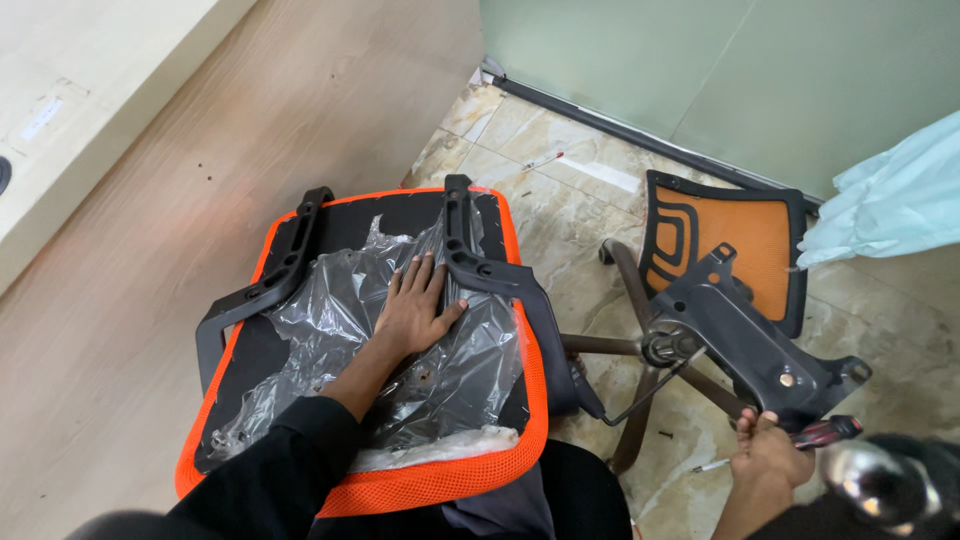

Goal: The person uses a screwdriver to loosen and remove screws from a black plastic chair base, then detaches the base from the chair's metal frame. The removed parts are placed on the chair seat.

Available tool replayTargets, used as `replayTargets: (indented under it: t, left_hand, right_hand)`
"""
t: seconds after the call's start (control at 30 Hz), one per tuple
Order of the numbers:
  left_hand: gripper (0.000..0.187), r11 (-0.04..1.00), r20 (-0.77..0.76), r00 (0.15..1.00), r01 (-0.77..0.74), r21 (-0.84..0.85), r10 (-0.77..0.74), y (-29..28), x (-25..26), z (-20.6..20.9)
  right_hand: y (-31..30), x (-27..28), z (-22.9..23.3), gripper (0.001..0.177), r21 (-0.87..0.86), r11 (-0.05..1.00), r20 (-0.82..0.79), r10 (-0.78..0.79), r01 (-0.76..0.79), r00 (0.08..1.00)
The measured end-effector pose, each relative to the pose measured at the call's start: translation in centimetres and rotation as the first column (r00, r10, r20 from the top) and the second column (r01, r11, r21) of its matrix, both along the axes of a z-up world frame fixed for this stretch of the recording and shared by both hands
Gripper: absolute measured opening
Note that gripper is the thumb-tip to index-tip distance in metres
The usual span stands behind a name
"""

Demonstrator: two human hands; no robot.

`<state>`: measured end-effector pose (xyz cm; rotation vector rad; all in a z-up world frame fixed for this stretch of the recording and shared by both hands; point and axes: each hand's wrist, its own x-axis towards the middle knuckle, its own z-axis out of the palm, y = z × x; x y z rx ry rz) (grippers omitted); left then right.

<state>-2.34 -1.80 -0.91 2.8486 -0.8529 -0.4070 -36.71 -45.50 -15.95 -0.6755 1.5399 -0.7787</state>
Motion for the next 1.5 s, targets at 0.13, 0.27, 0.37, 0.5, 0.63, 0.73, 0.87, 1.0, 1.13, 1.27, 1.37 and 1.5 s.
replayTargets:
  t: [0.13,0.27,0.37,0.5,0.63,0.73,0.87,1.0,1.13,1.27,1.37,1.5]
  left_hand:
    - [0.09,0.999,-0.015,1.0,-0.004,-0.039,0.003,-0.6,-0.5,0.1]
    - [0.092,0.999,-0.083,0.996,0.014,-0.038,-0.018,-2.5,0.1,1.5]
    - [0.087,0.992,-0.033,0.995,0.096,-0.079,-0.099,-3.8,-0.7,2.0]
    - [0.074,0.978,0.003,0.983,0.181,-0.105,-0.181,-4.5,-0.8,2.2]
    - [0.071,0.967,0.026,0.972,0.235,-0.099,-0.234,-4.7,-1.1,2.5]
    - [0.07,0.955,0.04,0.965,0.262,-0.138,-0.259,-5.2,-2.2,2.5]
    - [0.071,0.946,0.045,0.962,0.274,-0.171,-0.27,-4.7,-2.8,3.0]
    - [0.073,0.952,0.058,0.967,0.254,-0.169,-0.248,-4.1,-3.2,3.3]
    - [0.073,0.954,0.061,0.97,0.244,-0.176,-0.236,-3.6,-3.6,3.6]
    - [0.071,0.947,0.088,0.967,0.253,-0.196,-0.24,-3.8,-3.5,4.1]
    - [0.071,0.942,0.06,0.97,0.245,-0.228,-0.238,-3.6,-3.5,4.0]
    - [0.074,0.93,0.062,0.947,0.32,-0.178,-0.314,-4.0,-5.0,3.6]
  right_hand:
    - [0.5,0.8,0.7,0.043,-0.079,0.995,-0.087,0.05,-0.057,0.995]
    - [0.2,1.3,2.4,0.037,-0.063,0.992,-0.197,0.092,-0.106,0.976]
    - [0.8,1.8,2.9,0.036,-0.058,0.984,-0.244,0.147,-0.166,0.959]
    - [1.0,2.2,2.9,0.038,-0.096,0.969,-0.384,0.176,-0.229,0.906]
    - [1.0,3.8,2.3,0.049,-0.095,0.915,-0.774,0.18,-0.392,0.607]
    - [2.2,5.8,1.2,0.043,-0.251,0.818,-0.922,-0.04,-0.517,0.385]
    - [4.3,7.8,1.5,0.034,-0.239,0.873,-0.655,0.179,-0.426,0.734]
    - [6.1,8.5,4.1,0.036,-0.183,0.896,-0.466,0.284,-0.405,0.838]
    - [7.7,10.8,8.1,0.036,-0.109,0.84,-0.094,0.524,-0.532,0.847]
    - [9.6,13.7,13.4,0.039,-0.03,0.711,-0.013,0.703,-0.703,0.711]
    - [11.6,16.2,16.7,0.045,0.046,0.603,0.147,0.784,-0.796,0.603]
    - [13.8,19.3,18.6,0.05,0.149,0.425,-0.11,0.905,-0.893,0.412]
